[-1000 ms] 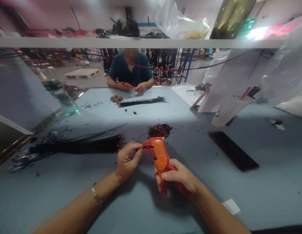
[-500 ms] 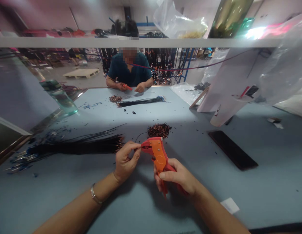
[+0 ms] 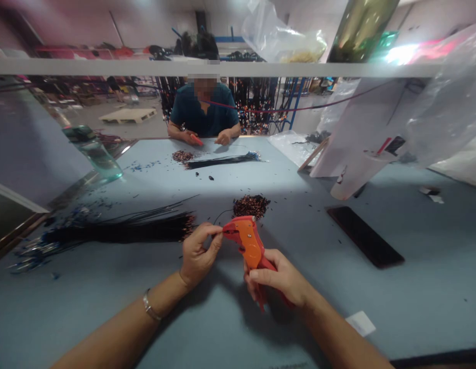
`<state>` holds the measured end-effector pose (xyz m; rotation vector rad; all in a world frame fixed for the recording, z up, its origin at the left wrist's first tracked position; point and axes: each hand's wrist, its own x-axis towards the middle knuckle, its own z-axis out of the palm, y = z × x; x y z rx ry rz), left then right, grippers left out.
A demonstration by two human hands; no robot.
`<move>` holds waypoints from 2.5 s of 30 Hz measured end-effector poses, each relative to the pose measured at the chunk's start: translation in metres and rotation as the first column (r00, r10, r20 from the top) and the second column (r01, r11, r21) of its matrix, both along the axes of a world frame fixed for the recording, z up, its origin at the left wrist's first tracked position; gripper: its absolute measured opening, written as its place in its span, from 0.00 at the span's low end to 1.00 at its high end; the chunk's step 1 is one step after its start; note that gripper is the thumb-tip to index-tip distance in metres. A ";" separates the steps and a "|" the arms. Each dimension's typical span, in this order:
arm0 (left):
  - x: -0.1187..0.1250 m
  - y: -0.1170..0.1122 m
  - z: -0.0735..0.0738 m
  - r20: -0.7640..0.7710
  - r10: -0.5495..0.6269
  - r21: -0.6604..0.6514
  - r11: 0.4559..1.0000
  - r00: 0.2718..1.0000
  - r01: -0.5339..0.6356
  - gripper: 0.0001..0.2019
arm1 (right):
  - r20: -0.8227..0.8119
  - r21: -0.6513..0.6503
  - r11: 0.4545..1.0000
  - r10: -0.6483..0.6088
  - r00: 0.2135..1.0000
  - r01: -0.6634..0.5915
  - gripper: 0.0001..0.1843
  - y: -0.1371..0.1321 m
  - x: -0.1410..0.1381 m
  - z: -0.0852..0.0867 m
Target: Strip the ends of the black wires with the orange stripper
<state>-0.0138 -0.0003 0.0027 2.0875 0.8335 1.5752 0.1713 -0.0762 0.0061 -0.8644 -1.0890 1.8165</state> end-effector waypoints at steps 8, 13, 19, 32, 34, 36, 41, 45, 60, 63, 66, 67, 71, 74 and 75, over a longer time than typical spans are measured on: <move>0.000 -0.002 0.001 -0.008 0.022 -0.028 0.999 1.000 -0.023 0.04 | 0.051 0.031 1.000 -0.007 0.999 0.005 0.16 0.000 -0.002 0.004; 0.000 -0.002 -0.001 -0.026 0.020 -0.074 0.997 0.999 -0.022 0.05 | 0.107 0.071 0.997 -0.016 0.994 0.009 0.15 0.001 -0.003 0.002; -0.001 -0.002 -0.002 -0.043 0.034 -0.088 0.995 0.999 -0.038 0.06 | 0.204 0.147 0.989 -0.037 0.978 0.007 0.19 0.002 -0.005 0.003; 0.001 0.001 -0.004 -0.066 0.050 -0.117 0.991 0.997 -0.058 0.05 | 0.174 0.075 0.986 -0.159 0.972 0.148 0.21 0.002 -0.012 -0.006; 0.001 0.002 -0.004 -0.075 0.052 -0.117 0.991 0.996 -0.061 0.05 | 0.121 0.034 0.989 -0.150 0.981 0.147 0.20 0.003 -0.010 -0.005; 0.001 0.002 -0.004 -0.090 0.053 -0.111 0.992 0.995 -0.062 0.05 | 0.076 -0.003 0.992 -0.126 0.989 0.126 0.19 0.003 -0.008 -0.005; 0.003 0.002 -0.005 -0.104 0.053 -0.112 0.992 0.993 -0.064 0.06 | 0.011 -0.068 0.993 -0.092 0.996 0.092 0.17 0.003 -0.005 -0.004; 0.004 0.003 -0.005 -0.115 0.066 -0.134 0.988 0.991 -0.081 0.06 | -0.008 -0.110 0.990 -0.093 0.996 0.092 0.16 0.004 -0.001 0.001; 0.001 0.007 -0.007 -0.082 0.014 -0.226 0.974 0.997 -0.033 0.07 | -0.007 -0.033 0.961 -0.274 0.962 0.274 0.15 0.012 0.012 0.008; 0.001 0.007 -0.007 -0.073 -0.037 -0.266 0.964 0.997 0.016 0.07 | 0.114 0.085 0.976 -0.208 0.971 0.199 0.17 0.011 0.011 0.006; 0.002 0.007 -0.008 -0.051 -0.053 -0.300 0.953 0.997 0.035 0.07 | 0.284 0.258 0.956 -0.211 0.935 0.137 0.15 0.009 0.011 0.008; 0.002 0.007 -0.007 -0.045 -0.051 -0.311 0.950 0.998 0.035 0.07 | 0.360 0.329 0.936 -0.247 0.900 0.125 0.14 0.008 0.010 0.009; 0.003 0.006 -0.005 -0.039 -0.045 -0.379 0.925 0.998 0.027 0.08 | 0.582 0.638 0.769 -0.512 0.632 0.035 0.09 0.004 0.005 0.012; 0.002 0.007 -0.005 -0.017 -0.053 -0.437 0.898 0.998 0.040 0.08 | 0.578 0.785 0.612 -0.672 0.463 -0.092 0.14 0.004 0.001 0.007; 0.002 0.008 -0.006 0.000 -0.062 -0.457 0.888 0.998 0.056 0.08 | 0.572 0.809 0.570 -0.709 0.413 -0.141 0.15 0.005 0.001 0.004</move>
